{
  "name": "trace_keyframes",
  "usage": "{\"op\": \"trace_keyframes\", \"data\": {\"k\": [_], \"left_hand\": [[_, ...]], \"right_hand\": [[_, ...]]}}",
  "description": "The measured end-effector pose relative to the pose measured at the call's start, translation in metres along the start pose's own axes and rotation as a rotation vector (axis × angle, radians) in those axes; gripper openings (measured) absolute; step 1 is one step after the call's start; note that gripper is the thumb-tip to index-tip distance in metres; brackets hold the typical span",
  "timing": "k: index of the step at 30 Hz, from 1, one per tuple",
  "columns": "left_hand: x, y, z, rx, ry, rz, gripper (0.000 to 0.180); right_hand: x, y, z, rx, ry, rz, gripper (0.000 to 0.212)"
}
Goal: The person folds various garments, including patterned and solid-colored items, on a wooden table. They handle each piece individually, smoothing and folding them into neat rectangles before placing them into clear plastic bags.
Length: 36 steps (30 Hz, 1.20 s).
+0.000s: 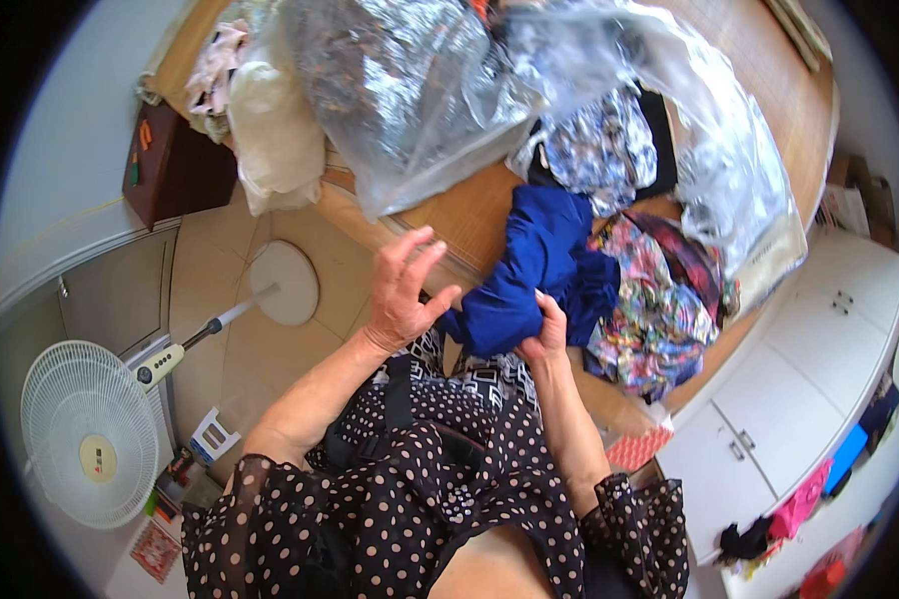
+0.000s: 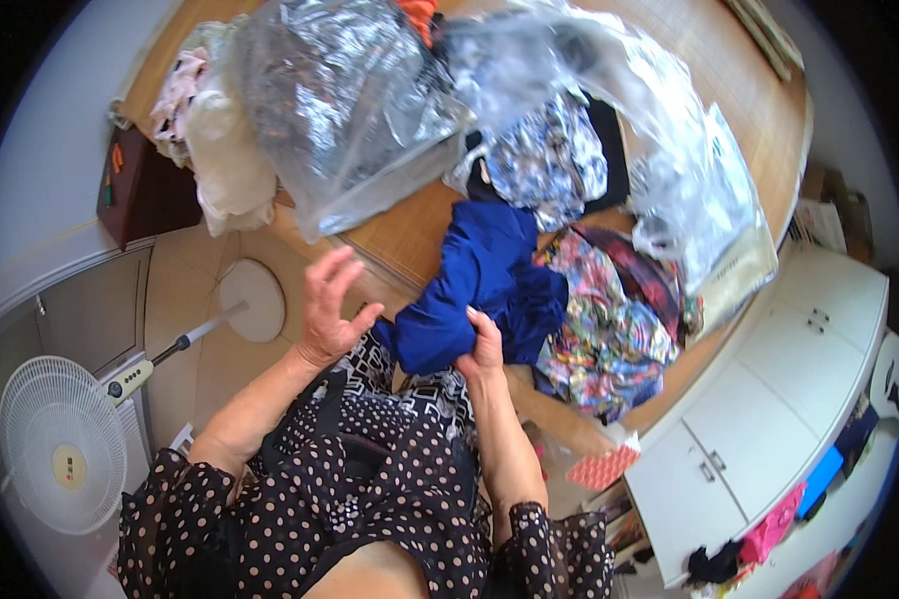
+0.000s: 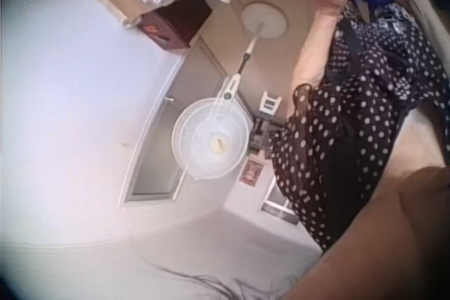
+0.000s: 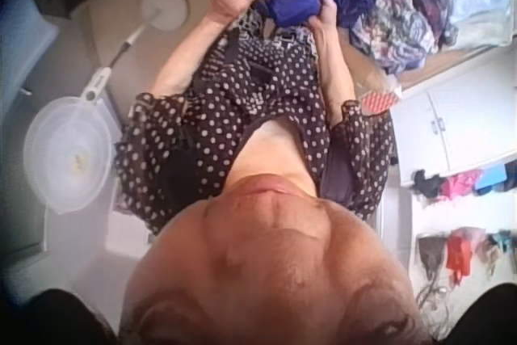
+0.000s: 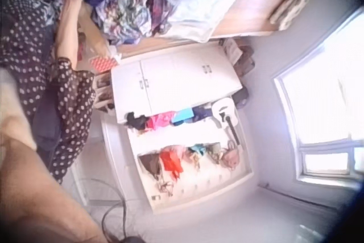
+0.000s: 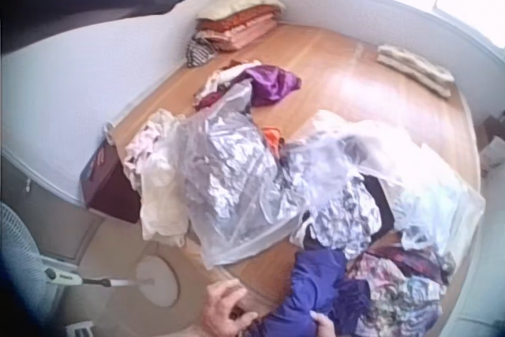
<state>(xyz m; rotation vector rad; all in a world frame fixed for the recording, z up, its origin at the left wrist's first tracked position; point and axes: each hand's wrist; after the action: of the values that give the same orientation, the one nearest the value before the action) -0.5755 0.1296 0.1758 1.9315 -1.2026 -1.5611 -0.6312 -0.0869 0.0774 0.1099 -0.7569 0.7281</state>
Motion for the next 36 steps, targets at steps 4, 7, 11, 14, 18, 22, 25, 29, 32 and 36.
{"op": "trace_keyframes", "data": {"k": [4,7,11,14,18,22,25,29,32,36], "left_hand": [[-0.028,-0.013,-0.06,0.049,0.163,-0.169,0.06],[-0.032,-0.044,-0.071,-0.124,0.144,-0.074,0.047],[-0.043,-0.049,-0.083,-0.095,0.074,-0.066,0.03],[-0.053,-0.05,-0.091,-0.05,0.036,-0.01,0.027],[-0.064,-0.049,-0.104,0.136,0.02,-0.014,0.026],[-0.077,-0.047,-0.116,0.183,0.085,0.012,0.031],[-0.089,-0.047,-0.126,0.215,0.018,-0.027,0.031],[-0.09,-0.048,-0.132,0.276,-0.092,0.036,0.03],[-0.088,-0.048,-0.129,0.232,-0.112,0.14,0.03],[-0.091,-0.058,-0.138,0.178,-0.084,0.244,0.032]], "right_hand": [[0.03,-0.009,-0.005,-0.039,-0.155,-0.045,0.035],[0.053,-0.008,-0.022,-0.069,-0.2,-0.017,0.036],[0.089,-0.007,-0.051,-0.058,-0.257,-0.045,0.035],[0.124,-0.009,-0.072,-0.052,-0.338,-0.016,0.036],[0.16,-0.01,-0.109,-0.078,-0.427,-0.075,0.039],[0.208,-0.016,-0.136,-0.204,-0.47,-0.088,0.044],[0.247,-0.024,-0.17,-0.267,-0.583,-0.098,0.052],[0.298,-0.026,-0.224,-0.298,-0.511,0.029,0.052],[0.357,-0.031,-0.277,-0.353,-0.421,0.235,0.052],[0.408,-0.038,-0.312,-0.494,-0.284,0.831,0.053]]}}
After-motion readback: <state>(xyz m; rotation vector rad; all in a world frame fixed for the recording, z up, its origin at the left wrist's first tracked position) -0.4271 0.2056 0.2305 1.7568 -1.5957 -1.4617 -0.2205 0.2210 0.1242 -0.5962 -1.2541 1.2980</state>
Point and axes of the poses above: each hand's wrist, its own z-axis away from the middle knuckle, its own x-axis out of the palm, y = z × x, and after that the axes turned 12 degrees about z, right-handed
